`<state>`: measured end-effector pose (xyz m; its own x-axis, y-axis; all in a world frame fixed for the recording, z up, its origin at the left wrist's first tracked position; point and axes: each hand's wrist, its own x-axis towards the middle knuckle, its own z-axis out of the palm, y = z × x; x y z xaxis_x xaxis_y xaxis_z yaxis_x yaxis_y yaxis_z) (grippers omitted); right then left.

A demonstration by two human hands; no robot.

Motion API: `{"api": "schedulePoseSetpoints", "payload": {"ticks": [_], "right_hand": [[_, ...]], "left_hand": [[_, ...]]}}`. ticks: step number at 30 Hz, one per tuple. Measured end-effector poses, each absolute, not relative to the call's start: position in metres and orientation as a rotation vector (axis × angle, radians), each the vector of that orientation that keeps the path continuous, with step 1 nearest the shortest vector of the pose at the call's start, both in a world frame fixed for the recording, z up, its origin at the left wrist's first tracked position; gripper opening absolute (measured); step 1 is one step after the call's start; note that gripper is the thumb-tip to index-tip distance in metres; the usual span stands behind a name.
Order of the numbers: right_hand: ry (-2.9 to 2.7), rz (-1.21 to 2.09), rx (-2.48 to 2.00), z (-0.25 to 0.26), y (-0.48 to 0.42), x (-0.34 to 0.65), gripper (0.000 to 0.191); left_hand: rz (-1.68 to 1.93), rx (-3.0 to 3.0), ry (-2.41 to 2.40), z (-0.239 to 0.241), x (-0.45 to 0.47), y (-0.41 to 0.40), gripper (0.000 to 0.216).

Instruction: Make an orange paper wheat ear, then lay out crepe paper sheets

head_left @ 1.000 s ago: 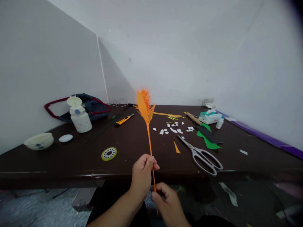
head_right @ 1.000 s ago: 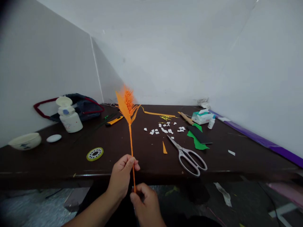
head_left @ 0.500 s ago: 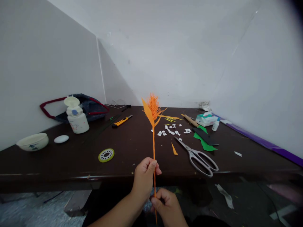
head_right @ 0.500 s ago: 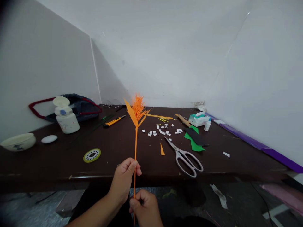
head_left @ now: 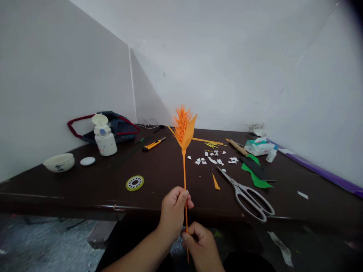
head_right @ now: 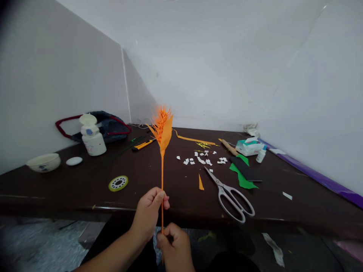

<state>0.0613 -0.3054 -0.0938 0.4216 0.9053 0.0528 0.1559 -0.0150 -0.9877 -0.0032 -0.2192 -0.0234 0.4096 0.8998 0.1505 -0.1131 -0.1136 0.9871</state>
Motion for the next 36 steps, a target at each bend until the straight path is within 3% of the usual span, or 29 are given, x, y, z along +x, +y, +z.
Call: {"api": "schedulePoseSetpoints", "payload": {"ticks": [4, 10, 16, 36], "right_hand": [[-1.001, 0.878, -1.325, -0.080, -0.304, 0.068, 0.028], [-0.901, 0.741, -1.157, -0.032, -0.285, 0.083, 0.027], [-0.860, 0.980, -1.113, 0.002, -0.256, 0.085, 0.017], [-0.943, 0.922, -1.250, 0.012, -0.233, 0.080, 0.019]], "left_hand": [[1.026, 1.407, 0.762, -0.020, -0.011, -0.217, 0.026], [0.953, 1.426, 0.696, -0.021, -0.018, -0.219, 0.026], [0.833, 1.392, 0.648, -0.017, -0.022, -0.222, 0.025], [0.862, 1.559, 0.855, -0.012, -0.036, -0.208, 0.021]]}}
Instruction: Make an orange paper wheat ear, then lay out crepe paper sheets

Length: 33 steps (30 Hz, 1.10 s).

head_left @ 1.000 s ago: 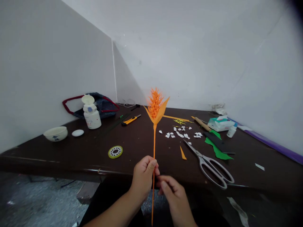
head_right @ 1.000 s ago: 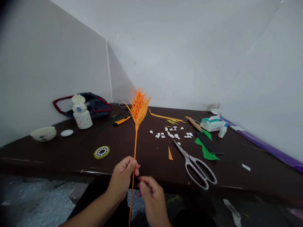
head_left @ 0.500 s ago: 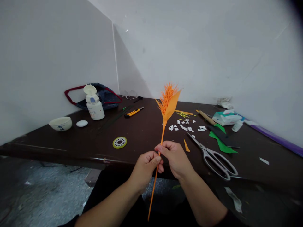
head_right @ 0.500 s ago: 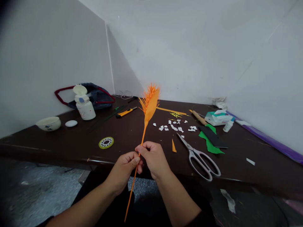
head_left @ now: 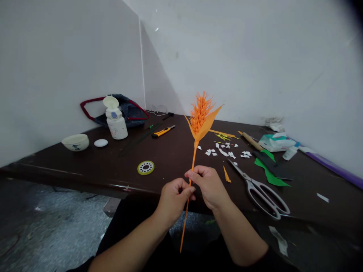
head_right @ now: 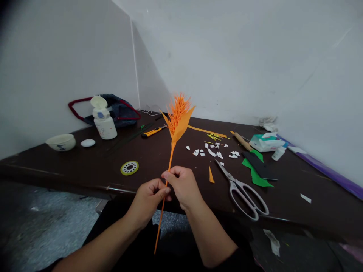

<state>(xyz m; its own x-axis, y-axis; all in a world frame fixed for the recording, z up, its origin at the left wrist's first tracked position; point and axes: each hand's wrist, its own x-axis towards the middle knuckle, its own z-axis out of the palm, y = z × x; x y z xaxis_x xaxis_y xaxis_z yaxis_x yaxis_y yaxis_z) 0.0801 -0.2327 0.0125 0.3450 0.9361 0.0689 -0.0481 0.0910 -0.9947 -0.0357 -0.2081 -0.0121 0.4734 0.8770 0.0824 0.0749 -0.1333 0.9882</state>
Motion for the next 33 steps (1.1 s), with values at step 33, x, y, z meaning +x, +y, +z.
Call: {"api": "schedulePoseSetpoints", "payload": {"ticks": [33], "right_hand": [[-0.807, 1.084, -1.054, 0.013, -0.231, 0.080, 0.020]], "left_hand": [[0.896, 1.441, 0.745, 0.001, -0.033, -0.206, 0.021]]}}
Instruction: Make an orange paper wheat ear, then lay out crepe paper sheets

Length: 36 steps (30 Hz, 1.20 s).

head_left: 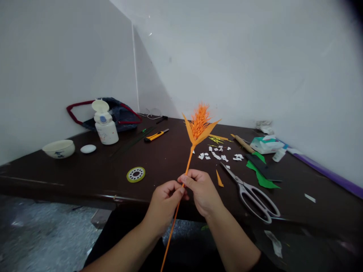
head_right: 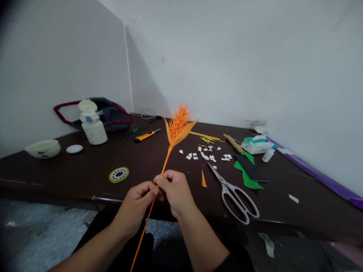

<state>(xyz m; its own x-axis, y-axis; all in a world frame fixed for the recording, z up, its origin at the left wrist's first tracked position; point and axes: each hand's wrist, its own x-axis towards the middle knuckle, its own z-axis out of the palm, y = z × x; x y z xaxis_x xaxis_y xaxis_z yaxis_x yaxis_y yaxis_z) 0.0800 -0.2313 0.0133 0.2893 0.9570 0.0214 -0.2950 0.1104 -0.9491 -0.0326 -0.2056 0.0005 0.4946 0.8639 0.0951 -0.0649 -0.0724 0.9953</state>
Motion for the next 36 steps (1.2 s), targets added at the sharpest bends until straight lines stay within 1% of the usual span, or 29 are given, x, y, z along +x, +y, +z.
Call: {"api": "schedulePoseSetpoints", "payload": {"ticks": [3, 5, 7, 8, 9, 10, 13, 14, 16, 19, 23, 27, 33, 36], "right_hand": [[-0.951, 1.075, -1.042, 0.021, -0.229, 0.088, 0.014], [-1.121, 1.023, -1.075, 0.026, -0.225, 0.105, 0.022], [-1.365, 0.847, -1.301, 0.031, -0.217, 0.135, 0.031], [-1.486, 0.710, -1.481, 0.033, -0.211, 0.154, 0.031], [-1.644, 0.530, -1.716, 0.036, -0.203, 0.177, 0.029], [-1.697, 0.446, -1.834, 0.039, -0.194, 0.201, 0.024], [-1.708, 0.273, -2.074, 0.050, -0.160, 0.275, 0.010], [-1.701, 0.239, -2.154, 0.053, -0.147, 0.296, 0.011], [-1.682, 0.167, -2.295, 0.055, -0.120, 0.327, 0.020], [-1.716, 0.068, -2.426, 0.044, -0.075, 0.348, 0.024], [-1.809, -0.042, -2.485, 0.020, -0.012, 0.354, 0.027], [-1.783, -0.124, -2.536, 0.004, 0.042, 0.364, 0.029], [-1.745, -0.059, -2.559, -0.014, 0.080, 0.372, 0.029], [-1.741, 0.035, -2.505, -0.008, 0.085, 0.375, 0.028]], "left_hand": [[0.876, 1.464, 0.733, 0.008, -0.033, -0.198, 0.022], [0.877, 1.456, 0.723, 0.014, -0.032, -0.186, 0.022], [0.889, 1.445, 0.712, 0.022, -0.031, -0.170, 0.021], [0.898, 1.444, 0.705, 0.027, -0.029, -0.160, 0.020], [0.912, 1.447, 0.698, 0.033, -0.027, -0.149, 0.019], [0.924, 1.453, 0.689, 0.039, -0.025, -0.138, 0.018], [0.985, 1.459, 0.667, 0.053, -0.016, -0.102, 0.016], [1.005, 1.449, 0.662, 0.056, -0.013, -0.091, 0.016], [1.039, 1.404, 0.653, 0.057, -0.006, -0.073, 0.014], [1.059, 1.315, 0.691, 0.050, 0.001, -0.058, 0.016], [1.054, 1.264, 0.791, 0.041, 0.000, -0.048, 0.019], [1.088, 1.205, 0.859, 0.042, -0.006, -0.037, 0.020], [1.043, 1.177, 0.872, 0.042, -0.009, -0.034, 0.022], [1.038, 1.198, 0.859, 0.041, -0.010, -0.035, 0.021]]}}
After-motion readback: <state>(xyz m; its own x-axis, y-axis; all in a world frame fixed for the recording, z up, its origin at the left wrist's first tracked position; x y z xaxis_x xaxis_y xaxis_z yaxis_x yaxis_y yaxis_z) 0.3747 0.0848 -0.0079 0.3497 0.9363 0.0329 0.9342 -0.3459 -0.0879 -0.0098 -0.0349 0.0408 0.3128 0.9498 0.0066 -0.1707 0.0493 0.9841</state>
